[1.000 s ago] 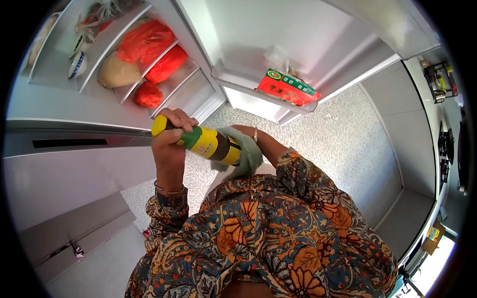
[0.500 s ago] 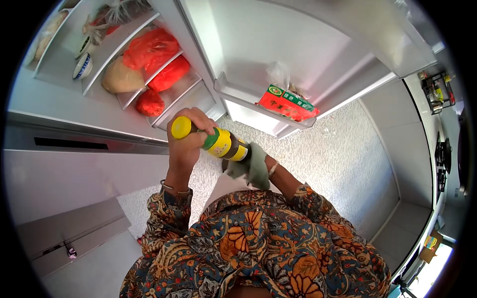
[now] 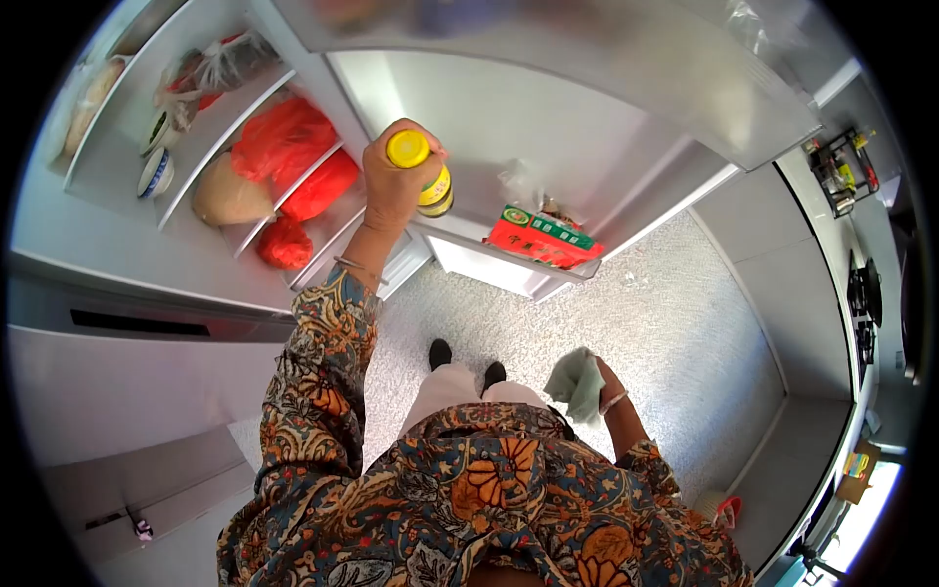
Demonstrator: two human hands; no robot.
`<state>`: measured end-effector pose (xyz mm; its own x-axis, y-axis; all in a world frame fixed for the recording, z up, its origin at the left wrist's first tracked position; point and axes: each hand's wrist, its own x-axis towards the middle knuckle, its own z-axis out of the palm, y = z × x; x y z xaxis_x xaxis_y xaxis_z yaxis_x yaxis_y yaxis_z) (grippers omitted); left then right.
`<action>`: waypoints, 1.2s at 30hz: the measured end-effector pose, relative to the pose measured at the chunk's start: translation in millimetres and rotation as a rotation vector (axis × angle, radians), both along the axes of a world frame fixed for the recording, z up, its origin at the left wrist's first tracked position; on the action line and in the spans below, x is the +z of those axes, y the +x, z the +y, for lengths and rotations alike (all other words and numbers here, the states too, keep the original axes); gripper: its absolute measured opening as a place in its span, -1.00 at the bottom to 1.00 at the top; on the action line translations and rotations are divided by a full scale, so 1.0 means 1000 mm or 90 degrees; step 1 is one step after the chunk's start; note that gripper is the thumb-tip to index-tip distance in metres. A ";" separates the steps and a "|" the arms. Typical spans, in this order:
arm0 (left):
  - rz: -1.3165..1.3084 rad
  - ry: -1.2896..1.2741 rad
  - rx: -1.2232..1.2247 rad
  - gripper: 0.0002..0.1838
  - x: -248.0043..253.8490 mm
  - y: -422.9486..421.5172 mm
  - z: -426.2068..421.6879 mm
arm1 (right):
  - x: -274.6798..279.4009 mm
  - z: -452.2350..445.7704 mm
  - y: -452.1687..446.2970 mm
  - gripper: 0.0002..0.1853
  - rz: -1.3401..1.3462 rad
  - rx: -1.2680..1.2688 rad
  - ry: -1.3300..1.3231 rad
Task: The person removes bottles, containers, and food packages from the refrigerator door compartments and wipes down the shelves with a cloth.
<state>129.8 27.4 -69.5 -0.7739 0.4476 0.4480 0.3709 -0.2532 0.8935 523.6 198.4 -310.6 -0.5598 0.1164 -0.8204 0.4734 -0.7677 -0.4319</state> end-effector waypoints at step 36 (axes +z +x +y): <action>0.011 -0.333 0.249 -0.14 -0.110 -0.020 -0.028 | 0.086 0.214 -0.147 -0.49 0.213 0.312 0.541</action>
